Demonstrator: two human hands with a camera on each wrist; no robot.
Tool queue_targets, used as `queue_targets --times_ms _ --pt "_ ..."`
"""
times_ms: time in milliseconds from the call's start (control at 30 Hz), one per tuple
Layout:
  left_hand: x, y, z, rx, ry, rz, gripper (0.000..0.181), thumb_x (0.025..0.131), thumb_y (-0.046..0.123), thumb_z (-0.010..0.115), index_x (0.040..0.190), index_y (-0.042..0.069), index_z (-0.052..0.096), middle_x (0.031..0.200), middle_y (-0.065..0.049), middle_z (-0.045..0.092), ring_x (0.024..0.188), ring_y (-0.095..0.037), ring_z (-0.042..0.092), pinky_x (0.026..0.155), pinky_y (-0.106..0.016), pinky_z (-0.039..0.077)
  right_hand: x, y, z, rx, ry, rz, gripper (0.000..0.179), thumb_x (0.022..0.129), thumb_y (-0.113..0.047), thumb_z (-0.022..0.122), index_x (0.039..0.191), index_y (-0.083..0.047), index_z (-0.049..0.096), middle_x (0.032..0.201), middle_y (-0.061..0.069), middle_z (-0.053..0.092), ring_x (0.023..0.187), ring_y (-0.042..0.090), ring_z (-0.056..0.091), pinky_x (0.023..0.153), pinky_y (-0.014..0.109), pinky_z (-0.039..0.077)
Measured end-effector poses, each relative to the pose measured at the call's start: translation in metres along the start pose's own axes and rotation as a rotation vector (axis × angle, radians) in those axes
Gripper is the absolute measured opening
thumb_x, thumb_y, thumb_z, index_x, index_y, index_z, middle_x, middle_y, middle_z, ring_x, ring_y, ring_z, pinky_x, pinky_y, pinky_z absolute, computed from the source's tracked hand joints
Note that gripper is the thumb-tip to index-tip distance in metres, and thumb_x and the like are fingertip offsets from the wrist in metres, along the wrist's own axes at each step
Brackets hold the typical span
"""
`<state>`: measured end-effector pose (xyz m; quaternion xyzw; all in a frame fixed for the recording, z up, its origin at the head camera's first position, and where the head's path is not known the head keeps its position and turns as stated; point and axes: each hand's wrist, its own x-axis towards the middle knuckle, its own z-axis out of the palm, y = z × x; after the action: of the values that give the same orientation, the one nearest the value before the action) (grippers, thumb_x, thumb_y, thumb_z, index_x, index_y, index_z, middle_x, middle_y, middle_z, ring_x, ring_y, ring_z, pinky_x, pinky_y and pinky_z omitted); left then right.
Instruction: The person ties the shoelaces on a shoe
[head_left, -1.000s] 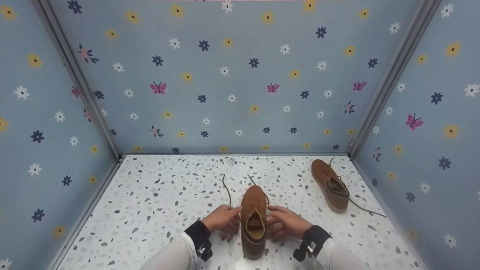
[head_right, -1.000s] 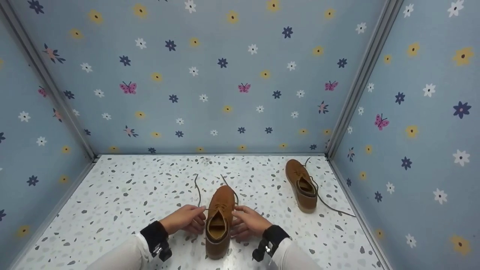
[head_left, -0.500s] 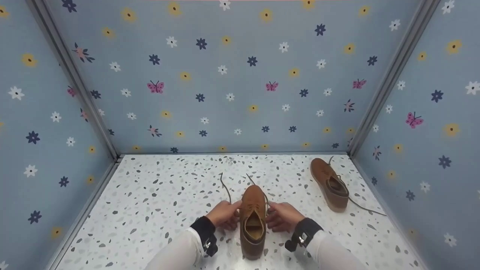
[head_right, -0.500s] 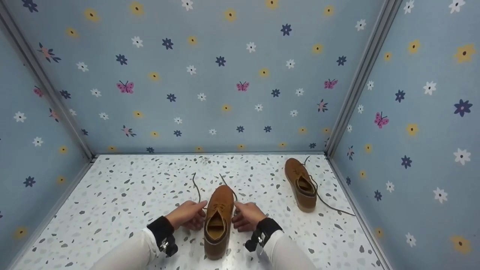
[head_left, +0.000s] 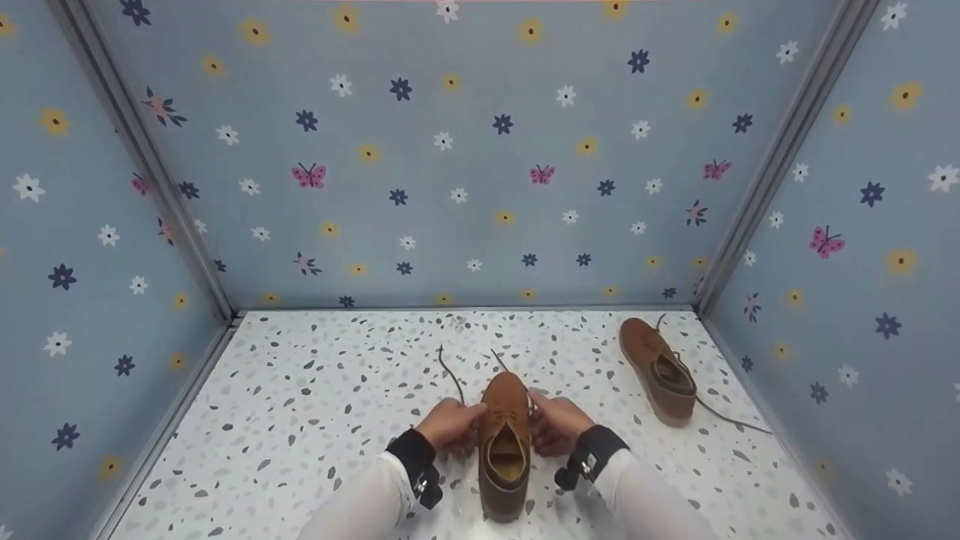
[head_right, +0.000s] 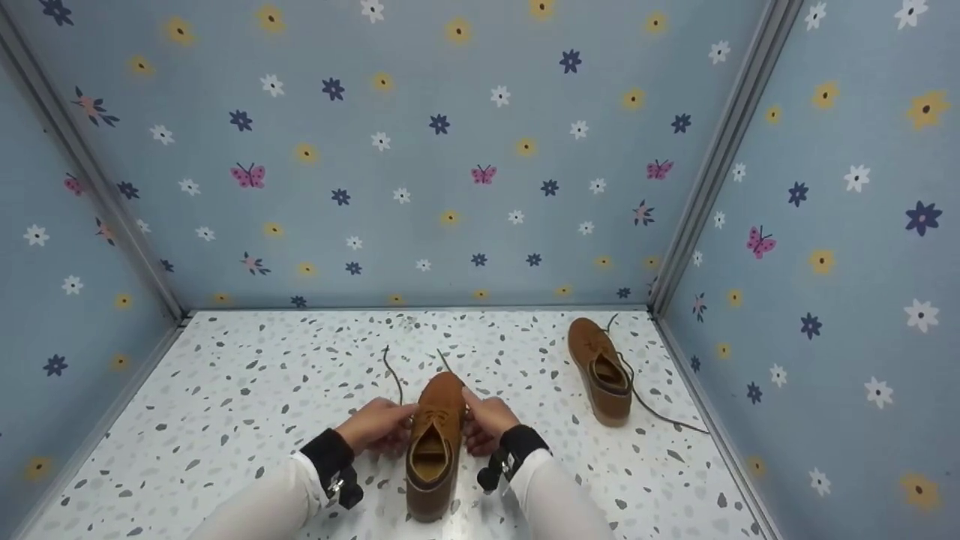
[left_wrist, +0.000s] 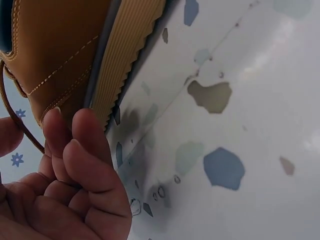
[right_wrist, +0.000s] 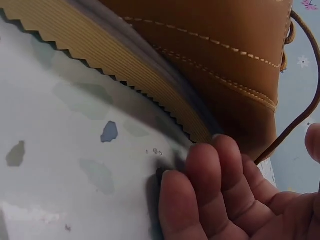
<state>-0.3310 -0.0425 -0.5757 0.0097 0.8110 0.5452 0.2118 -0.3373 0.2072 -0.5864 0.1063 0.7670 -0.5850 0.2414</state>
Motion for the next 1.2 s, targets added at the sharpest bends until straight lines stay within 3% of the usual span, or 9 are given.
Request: queue_targets --times_ms 233,467,700,900,1067,1200 --pt "0.003 -0.002 0.001 0.009 0.024 0.005 0.036 0.101 0.032 0.061 0.082 0.003 0.072 0.072 -0.011 0.073 0.055 -0.016 0.062 0.053 -0.03 0.054 0.004 -0.003 0.009 -0.058 0.039 -0.013 0.048 0.1 -0.053 0.061 0.096 -0.007 0.072 0.077 0.004 0.072 0.067 0.018 0.069 0.065 0.036 0.062" --pt "0.004 -0.002 0.005 0.019 0.052 0.014 0.031 0.099 0.027 0.063 0.08 0.005 0.072 0.072 -0.008 0.073 0.057 -0.015 0.062 0.055 -0.029 0.055 0.006 -0.004 0.009 -0.078 0.046 -0.024 0.042 0.101 -0.046 0.062 0.082 -0.01 0.071 0.071 0.002 0.069 0.063 0.016 0.067 0.063 0.033 0.061" --pt "0.006 -0.004 0.006 0.031 0.049 0.017 0.031 0.098 0.027 0.062 0.075 0.008 0.068 0.065 -0.004 0.068 0.055 -0.015 0.062 0.052 -0.028 0.052 0.003 -0.004 0.007 -0.098 0.038 -0.036 0.041 0.102 -0.046 0.062 0.087 -0.009 0.07 0.074 0.002 0.069 0.066 0.016 0.067 0.064 0.032 0.06" --pt "0.005 -0.003 0.006 0.012 0.052 0.023 0.028 0.098 0.024 0.062 0.078 0.005 0.066 0.068 -0.004 0.066 0.057 -0.015 0.062 0.055 -0.029 0.054 0.002 -0.004 0.005 -0.048 0.027 -0.08 0.03 0.102 -0.031 0.063 0.084 -0.008 0.069 0.072 0.001 0.066 0.063 0.014 0.065 0.064 0.032 0.06" --pt "0.004 -0.001 0.006 0.039 0.071 0.046 0.026 0.097 0.022 0.063 0.084 0.001 0.068 0.074 -0.01 0.071 0.057 -0.016 0.062 0.053 -0.03 0.054 0.001 -0.004 0.002 0.002 0.05 -0.081 0.015 0.094 -0.016 0.061 0.083 -0.007 0.066 0.07 0.003 0.067 0.062 0.016 0.066 0.062 0.034 0.061" --pt "0.003 0.0 0.004 0.057 0.097 0.066 0.021 0.095 0.019 0.061 0.085 0.001 0.067 0.086 -0.016 0.075 0.063 -0.019 0.069 0.052 -0.028 0.051 -0.001 -0.005 -0.002 0.026 0.108 -0.081 0.011 0.09 -0.013 0.059 0.087 -0.005 0.064 0.072 0.006 0.068 0.064 0.018 0.068 0.062 0.035 0.06"
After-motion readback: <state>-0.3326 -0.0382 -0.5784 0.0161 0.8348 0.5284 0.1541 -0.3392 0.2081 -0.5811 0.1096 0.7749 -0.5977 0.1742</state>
